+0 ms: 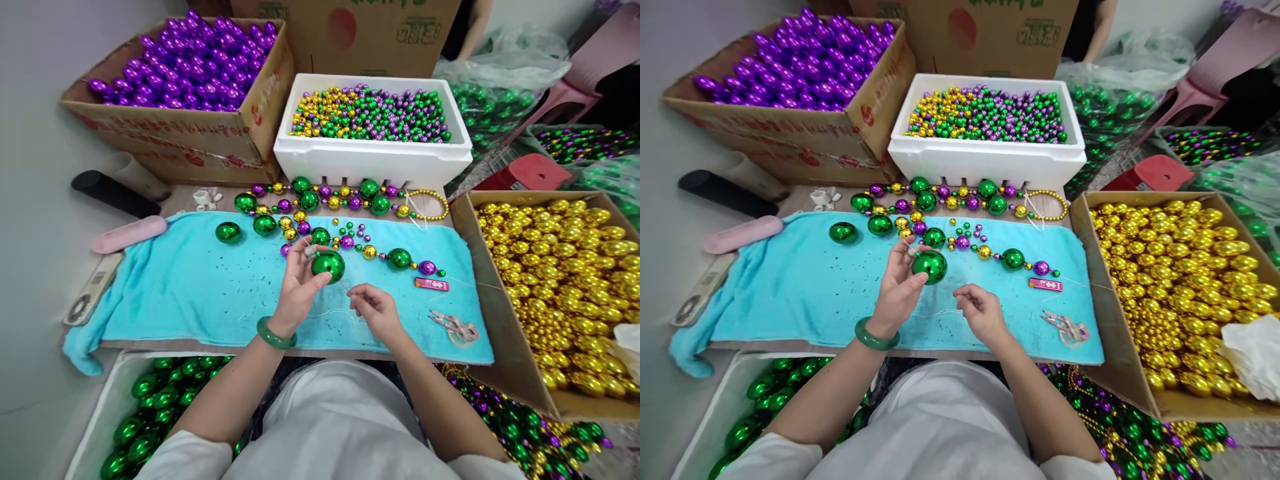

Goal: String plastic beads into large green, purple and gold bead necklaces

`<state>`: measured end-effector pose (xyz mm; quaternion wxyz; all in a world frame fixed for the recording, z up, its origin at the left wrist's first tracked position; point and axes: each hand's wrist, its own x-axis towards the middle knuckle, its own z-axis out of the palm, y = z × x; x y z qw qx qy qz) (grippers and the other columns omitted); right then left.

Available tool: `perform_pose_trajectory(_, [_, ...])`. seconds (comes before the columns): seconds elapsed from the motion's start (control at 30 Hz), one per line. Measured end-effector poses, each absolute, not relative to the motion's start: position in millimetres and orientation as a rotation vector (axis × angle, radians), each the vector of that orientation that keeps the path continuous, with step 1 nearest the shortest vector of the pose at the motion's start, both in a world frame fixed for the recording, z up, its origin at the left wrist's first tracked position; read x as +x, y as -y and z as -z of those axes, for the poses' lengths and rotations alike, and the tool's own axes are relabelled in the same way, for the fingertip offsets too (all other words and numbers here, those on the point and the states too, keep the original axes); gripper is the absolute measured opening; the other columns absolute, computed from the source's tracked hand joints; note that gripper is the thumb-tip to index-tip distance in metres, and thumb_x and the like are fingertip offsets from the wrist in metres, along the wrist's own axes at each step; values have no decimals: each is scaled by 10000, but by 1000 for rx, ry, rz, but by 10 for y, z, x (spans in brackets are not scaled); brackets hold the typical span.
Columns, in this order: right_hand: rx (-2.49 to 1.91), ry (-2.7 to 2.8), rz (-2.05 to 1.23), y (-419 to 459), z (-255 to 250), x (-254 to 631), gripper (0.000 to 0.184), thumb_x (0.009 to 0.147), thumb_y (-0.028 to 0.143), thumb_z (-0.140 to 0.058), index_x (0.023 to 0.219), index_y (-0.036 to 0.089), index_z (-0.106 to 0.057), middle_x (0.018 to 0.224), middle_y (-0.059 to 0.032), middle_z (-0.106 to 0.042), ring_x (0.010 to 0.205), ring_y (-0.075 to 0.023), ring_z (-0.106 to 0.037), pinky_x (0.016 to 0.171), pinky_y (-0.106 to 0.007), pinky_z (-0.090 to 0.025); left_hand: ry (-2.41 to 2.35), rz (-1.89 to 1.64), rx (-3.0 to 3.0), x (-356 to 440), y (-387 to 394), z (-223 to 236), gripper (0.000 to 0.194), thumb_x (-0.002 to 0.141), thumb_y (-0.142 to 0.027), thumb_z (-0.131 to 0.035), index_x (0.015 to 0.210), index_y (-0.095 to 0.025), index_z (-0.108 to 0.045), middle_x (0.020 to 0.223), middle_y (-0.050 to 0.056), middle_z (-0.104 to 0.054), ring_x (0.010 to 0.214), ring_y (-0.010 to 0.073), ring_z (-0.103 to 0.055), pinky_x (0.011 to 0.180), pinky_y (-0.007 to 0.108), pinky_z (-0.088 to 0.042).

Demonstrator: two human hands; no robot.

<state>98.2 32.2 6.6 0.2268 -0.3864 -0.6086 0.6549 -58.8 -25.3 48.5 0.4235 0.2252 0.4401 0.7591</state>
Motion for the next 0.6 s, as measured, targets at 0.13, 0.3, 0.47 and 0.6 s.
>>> perform_pose_trajectory(0.13, [-1060,1561,-1850,-408,-92,984,259,746,433,-630,722,181,-575,582,2,-584,476,-86,-458,467,-220,-377,-1051,-1629,741,-509,183,-397,727,649,-247,-850,1292,-304,-517,1164,62,-592,1060,213,-589,868,307,-511])
perform_pose_trajectory(0.3, [-1030,1477,-1744,-606,-95,1152,270,730,444,-645,706,182,-583,606,9,-536,486,-81,-429,465,-228,-371,-1187,-1410,1057,-750,-195,-371,476,809,-567,-637,1116,-212,-718,1201,129,-610,1120,286,-552,926,377,-469])
perform_pose_trajectory(0.47, [-982,1500,-1640,-732,-110,1331,285,751,433,-648,635,176,-604,666,3,-474,522,-79,-434,466,-228,-372,-1564,-1313,1514,-907,-952,-198,99,700,-332,-776,782,-278,-772,809,65,-664,902,265,-531,1014,420,-355])
perform_pose_trajectory(0.6, [-1004,1410,-1712,-738,-123,1384,278,737,444,-672,675,179,-615,653,12,-483,472,-74,-441,427,-225,-357,-1490,-1129,1598,-793,-1425,17,191,562,-181,-810,499,-258,-647,598,66,-566,856,281,-500,954,402,-376])
